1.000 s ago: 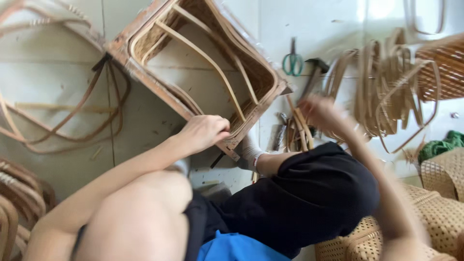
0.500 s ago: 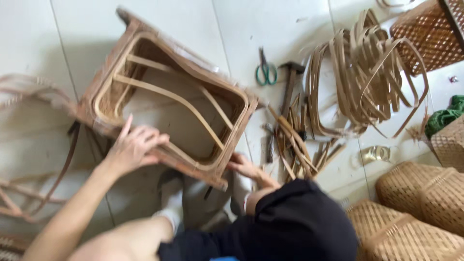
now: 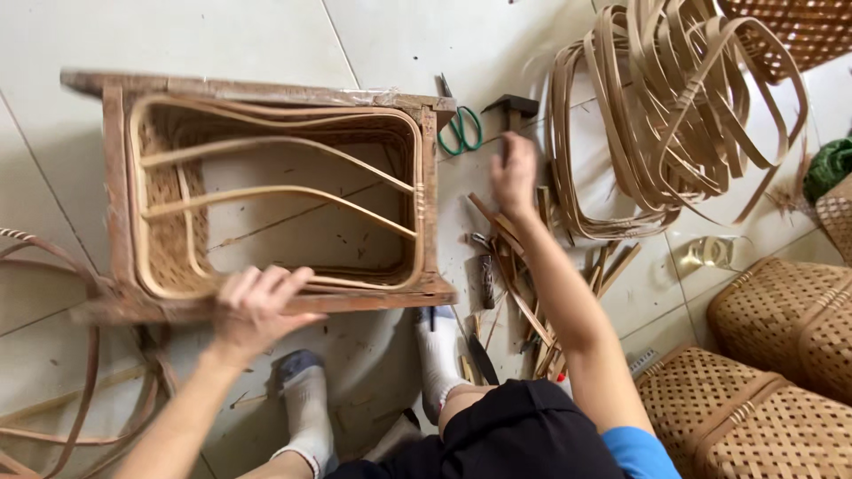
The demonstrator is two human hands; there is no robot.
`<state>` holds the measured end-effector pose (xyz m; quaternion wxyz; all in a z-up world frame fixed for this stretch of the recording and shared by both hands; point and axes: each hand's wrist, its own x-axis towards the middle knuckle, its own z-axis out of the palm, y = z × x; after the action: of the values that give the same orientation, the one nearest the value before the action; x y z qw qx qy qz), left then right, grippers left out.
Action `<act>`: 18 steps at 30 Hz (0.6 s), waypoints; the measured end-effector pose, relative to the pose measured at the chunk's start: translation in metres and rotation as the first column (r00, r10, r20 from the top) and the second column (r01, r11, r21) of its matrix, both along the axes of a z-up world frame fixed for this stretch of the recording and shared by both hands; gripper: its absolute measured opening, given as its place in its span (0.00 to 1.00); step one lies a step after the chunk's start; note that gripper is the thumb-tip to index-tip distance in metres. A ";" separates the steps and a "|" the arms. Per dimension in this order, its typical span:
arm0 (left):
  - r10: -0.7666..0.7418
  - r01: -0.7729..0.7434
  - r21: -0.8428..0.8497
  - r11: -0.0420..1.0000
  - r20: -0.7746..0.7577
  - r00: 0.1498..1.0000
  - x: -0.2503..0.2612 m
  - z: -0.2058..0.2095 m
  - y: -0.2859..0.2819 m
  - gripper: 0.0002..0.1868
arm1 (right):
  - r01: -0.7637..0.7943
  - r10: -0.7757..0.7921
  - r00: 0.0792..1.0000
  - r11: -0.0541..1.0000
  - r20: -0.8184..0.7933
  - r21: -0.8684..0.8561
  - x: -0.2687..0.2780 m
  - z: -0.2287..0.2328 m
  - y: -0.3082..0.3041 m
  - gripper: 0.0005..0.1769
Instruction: The person weaves a rectangular basket using thin wooden strips. They trim excess material with scissors, insert strips into the frame, and use a hammer to secure the structure.
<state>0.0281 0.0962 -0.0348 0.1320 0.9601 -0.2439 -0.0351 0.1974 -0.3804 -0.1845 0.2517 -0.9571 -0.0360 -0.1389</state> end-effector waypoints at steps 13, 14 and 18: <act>0.103 -0.084 -0.147 0.986 0.125 0.987 -0.028 0.013 -0.056 0.39 | 0.498 -0.429 0.866 0.711 -0.255 0.496 0.055 -0.004 -0.021 0.22; 0.100 -0.082 -0.140 0.987 0.128 0.987 -0.027 0.014 -0.056 0.38 | 0.406 -0.408 0.905 0.742 -0.122 0.534 0.062 0.018 -0.015 0.19; 0.104 -0.074 -0.167 0.983 0.177 0.979 -0.031 0.013 -0.054 0.39 | -0.013 -0.190 0.966 0.645 0.176 0.764 0.066 0.120 -0.002 0.13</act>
<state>-0.0029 0.0420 -0.0218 0.1869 0.9555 -0.2138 0.0798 0.2635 -0.3823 -0.0644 0.6157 -0.7398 0.0425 -0.2679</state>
